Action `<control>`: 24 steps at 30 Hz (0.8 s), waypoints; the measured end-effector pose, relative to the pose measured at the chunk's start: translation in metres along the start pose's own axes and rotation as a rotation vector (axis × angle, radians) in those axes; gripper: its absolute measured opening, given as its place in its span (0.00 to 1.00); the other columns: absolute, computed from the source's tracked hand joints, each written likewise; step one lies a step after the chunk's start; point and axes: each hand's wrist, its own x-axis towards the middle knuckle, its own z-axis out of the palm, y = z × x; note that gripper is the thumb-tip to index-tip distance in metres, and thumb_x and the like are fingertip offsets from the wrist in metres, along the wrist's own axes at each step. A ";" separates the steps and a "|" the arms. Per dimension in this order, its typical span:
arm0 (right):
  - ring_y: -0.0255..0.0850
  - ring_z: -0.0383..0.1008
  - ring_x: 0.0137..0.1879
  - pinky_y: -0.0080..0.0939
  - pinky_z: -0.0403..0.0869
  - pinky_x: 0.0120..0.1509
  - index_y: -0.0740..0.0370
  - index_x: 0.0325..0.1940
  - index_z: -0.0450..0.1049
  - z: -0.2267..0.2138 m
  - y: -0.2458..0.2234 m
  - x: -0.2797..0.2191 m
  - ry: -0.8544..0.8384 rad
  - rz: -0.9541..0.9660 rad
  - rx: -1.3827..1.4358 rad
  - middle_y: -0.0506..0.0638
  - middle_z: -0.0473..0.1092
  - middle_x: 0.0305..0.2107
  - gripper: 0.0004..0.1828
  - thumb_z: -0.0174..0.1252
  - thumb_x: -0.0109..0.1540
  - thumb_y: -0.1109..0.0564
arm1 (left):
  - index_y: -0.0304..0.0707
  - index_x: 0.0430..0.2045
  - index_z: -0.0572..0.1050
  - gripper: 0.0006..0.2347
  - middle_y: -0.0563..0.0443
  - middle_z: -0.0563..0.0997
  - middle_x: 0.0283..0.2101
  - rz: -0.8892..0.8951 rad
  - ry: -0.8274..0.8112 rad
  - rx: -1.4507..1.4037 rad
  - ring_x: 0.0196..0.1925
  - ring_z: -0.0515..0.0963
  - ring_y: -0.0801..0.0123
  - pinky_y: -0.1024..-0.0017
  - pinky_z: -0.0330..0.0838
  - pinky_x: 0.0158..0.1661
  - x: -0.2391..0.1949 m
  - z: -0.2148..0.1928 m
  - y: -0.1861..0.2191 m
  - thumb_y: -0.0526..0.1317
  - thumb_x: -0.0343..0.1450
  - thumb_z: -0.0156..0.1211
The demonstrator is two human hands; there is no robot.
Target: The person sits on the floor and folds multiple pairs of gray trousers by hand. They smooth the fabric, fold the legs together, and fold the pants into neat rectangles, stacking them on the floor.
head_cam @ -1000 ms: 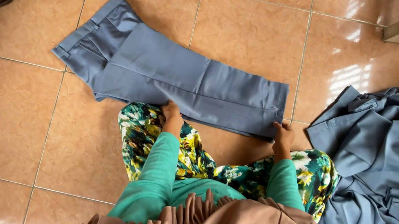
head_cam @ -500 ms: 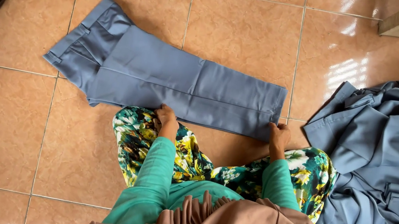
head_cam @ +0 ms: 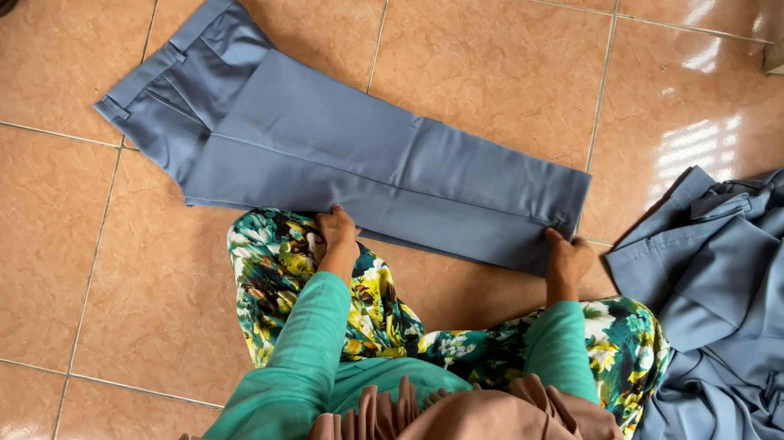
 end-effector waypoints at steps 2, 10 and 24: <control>0.62 0.75 0.55 0.58 0.71 0.57 0.64 0.47 0.80 -0.007 0.002 0.004 0.032 0.006 0.076 0.68 0.75 0.40 0.28 0.73 0.54 0.42 | 0.24 0.58 0.55 0.24 0.23 0.68 0.55 0.031 -0.095 0.098 0.42 0.83 0.43 0.64 0.85 0.39 -0.008 -0.001 -0.003 0.49 0.78 0.44; 0.40 0.80 0.29 0.36 0.79 0.32 0.62 0.37 0.73 -0.077 -0.029 0.029 0.011 0.042 0.780 0.50 0.74 0.24 0.17 0.77 0.53 0.60 | 0.40 0.21 0.82 0.17 0.47 0.84 0.21 0.306 -0.445 1.339 0.26 0.86 0.58 0.63 0.85 0.29 -0.031 0.017 -0.011 0.52 0.71 0.55; 0.30 0.76 0.43 0.28 0.78 0.50 0.49 0.44 0.73 -0.266 -0.147 -0.090 -0.118 -0.265 0.902 0.40 0.75 0.38 0.09 0.65 0.62 0.57 | 0.60 0.71 0.54 0.26 0.33 0.49 0.75 0.978 -1.013 1.294 0.75 0.50 0.38 0.39 0.54 0.63 -0.217 0.136 -0.061 0.57 0.75 0.38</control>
